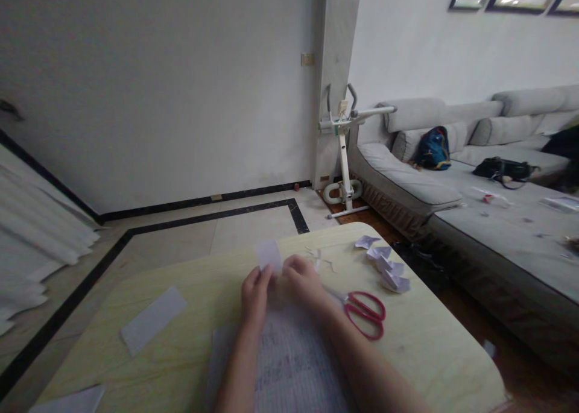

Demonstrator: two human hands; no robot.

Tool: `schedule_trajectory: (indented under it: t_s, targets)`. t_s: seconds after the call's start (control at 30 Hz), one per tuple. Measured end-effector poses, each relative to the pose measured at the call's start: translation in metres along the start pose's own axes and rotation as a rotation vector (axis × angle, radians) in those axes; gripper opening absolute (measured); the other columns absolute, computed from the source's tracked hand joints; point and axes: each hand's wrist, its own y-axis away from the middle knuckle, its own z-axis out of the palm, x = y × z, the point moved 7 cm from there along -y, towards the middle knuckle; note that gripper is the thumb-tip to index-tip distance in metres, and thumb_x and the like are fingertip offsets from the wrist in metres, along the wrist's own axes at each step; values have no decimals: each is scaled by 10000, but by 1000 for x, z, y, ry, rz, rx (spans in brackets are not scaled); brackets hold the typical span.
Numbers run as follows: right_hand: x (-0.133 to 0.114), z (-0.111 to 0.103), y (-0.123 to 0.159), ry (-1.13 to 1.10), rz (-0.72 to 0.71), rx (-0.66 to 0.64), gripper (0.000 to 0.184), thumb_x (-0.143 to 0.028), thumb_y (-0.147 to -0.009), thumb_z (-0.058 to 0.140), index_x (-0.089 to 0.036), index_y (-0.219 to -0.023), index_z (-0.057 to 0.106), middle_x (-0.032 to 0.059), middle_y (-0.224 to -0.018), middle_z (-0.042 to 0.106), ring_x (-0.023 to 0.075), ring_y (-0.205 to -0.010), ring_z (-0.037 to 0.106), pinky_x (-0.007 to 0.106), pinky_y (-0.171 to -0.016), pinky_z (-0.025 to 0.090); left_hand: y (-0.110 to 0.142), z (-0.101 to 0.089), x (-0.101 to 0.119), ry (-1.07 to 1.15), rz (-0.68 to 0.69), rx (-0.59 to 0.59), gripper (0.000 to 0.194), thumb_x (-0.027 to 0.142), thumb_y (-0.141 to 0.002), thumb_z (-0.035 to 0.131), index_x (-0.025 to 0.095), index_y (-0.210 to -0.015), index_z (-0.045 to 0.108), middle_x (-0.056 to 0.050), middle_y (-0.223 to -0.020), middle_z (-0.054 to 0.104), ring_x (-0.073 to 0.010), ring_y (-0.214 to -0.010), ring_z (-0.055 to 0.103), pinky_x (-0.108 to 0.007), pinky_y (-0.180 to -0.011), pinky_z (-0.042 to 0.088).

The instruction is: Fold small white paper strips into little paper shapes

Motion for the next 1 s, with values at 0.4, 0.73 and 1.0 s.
schedule_trajectory:
  t_s: [0.4,0.73,1.0]
  targets:
    - [1,2,0,-7,22,-19,100,-232,-726,550,-156,-662,556,-16,-620,547,116,-619,504,212,-577,396,4,8,2,13,-56,-70,296,376,-651,654,119,-799,666,-49,-715,680,-178,-670,609,-244,-615,452]
    - [-1,8,5,70,37,-100,98,-198,-728,529,-142,-681,594,-15,-612,566,99,-569,499,193,-522,382,-1,0,-13,99,-91,-6,298,411,-646,662,124,-725,644,-8,-624,632,-142,-575,565,-223,-540,423]
    - [6,14,7,82,34,-241,163,-278,-740,577,-131,-722,645,2,-651,607,109,-601,530,193,-544,399,-1,-3,1,-70,1,27,284,425,-648,644,153,-574,615,3,-514,565,-138,-520,509,-220,-498,385]
